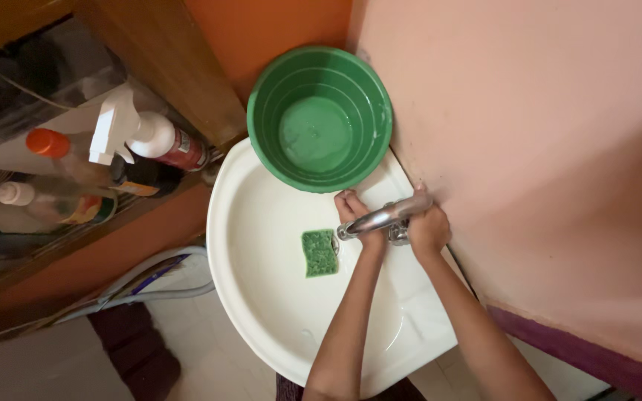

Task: The person scrubs a white bathroom sink with a green sponge, repeatedly rinsing the sponge under running water and wiping the basin and faucet area. A green plastic basin is moved aside and then returned to the sink during the process.

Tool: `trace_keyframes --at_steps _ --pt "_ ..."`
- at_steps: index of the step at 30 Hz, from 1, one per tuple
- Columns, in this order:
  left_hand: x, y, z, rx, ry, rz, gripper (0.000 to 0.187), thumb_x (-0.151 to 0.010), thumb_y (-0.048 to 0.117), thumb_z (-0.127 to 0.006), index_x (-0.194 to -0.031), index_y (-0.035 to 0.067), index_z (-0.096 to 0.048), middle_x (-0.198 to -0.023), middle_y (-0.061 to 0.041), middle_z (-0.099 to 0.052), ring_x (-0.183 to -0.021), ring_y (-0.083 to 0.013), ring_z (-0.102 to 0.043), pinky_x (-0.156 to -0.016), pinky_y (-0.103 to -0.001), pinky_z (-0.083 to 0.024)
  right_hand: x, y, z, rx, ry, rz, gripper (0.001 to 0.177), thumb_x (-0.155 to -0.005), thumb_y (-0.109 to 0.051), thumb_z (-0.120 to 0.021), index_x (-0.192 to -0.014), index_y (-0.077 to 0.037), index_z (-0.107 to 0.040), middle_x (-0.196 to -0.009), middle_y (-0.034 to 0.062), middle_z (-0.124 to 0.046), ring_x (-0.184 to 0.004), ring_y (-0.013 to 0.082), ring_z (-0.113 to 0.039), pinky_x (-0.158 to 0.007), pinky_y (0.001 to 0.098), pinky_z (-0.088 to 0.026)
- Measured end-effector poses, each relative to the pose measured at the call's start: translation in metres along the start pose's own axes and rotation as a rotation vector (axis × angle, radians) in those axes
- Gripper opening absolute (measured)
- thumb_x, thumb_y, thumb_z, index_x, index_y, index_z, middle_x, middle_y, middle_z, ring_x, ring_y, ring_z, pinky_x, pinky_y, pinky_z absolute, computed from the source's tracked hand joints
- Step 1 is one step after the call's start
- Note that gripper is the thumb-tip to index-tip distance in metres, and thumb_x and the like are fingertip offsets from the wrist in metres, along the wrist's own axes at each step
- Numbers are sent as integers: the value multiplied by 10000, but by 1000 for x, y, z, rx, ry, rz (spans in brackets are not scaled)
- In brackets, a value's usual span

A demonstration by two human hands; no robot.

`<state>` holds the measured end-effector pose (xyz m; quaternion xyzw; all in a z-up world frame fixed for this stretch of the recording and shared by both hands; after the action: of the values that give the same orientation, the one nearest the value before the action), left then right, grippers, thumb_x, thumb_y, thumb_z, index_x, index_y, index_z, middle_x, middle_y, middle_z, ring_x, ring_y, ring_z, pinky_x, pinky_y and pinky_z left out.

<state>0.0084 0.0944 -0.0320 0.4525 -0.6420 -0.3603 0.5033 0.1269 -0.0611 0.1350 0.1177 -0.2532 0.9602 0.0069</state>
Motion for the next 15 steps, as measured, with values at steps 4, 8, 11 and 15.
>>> trace_keyframes --at_steps 4,8,11,15 --pt "11 50 7 -325 219 24 443 -959 397 -659 -1189 22 -608 -1242 -194 -585 -1174 -314 -539 -1044 -442 -434 0 9 -6 16 -5 20 667 -1020 -624 -388 -1008 -81 -775 -978 217 -746 -979 444 -682 -889 558 -501" --pt "5 62 12 -489 310 107 631 -831 445 -741 -1282 37 -573 -1297 -189 -554 -1240 -351 -473 -1063 -470 -370 -10 10 -13 45 7 80 601 -1037 -576 -395 -1024 -109 -773 -976 201 -746 -964 447 -678 -858 563 -507" --pt "-4 44 14 -498 302 153 736 -805 503 -750 -1338 40 -542 -1347 -192 -531 -1289 -369 -451 -1084 -484 -351 -10 12 -15 28 50 136 525 -1019 -536 -411 -1090 -154 -764 -973 185 -745 -931 445 -676 -809 562 -509" --pt "-15 12 16 -517 287 190 800 -809 541 -720 -1397 41 -510 -1404 -207 -504 -1334 -380 -420 -1107 -491 -331 -11 14 -20 53 52 148 488 -1038 -514 -417 -1086 -172 -762 -984 166 -750 -938 422 -688 -804 553 -517"
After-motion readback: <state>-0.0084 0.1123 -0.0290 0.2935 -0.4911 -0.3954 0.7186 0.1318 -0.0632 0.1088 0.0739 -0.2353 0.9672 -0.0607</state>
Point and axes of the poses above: each hand's wrist, its own x-axis away from the middle knuckle, its own z-axis out of the back of the hand, y = z × x, the point moved 10 cm from there along -x, towards the middle knuckle
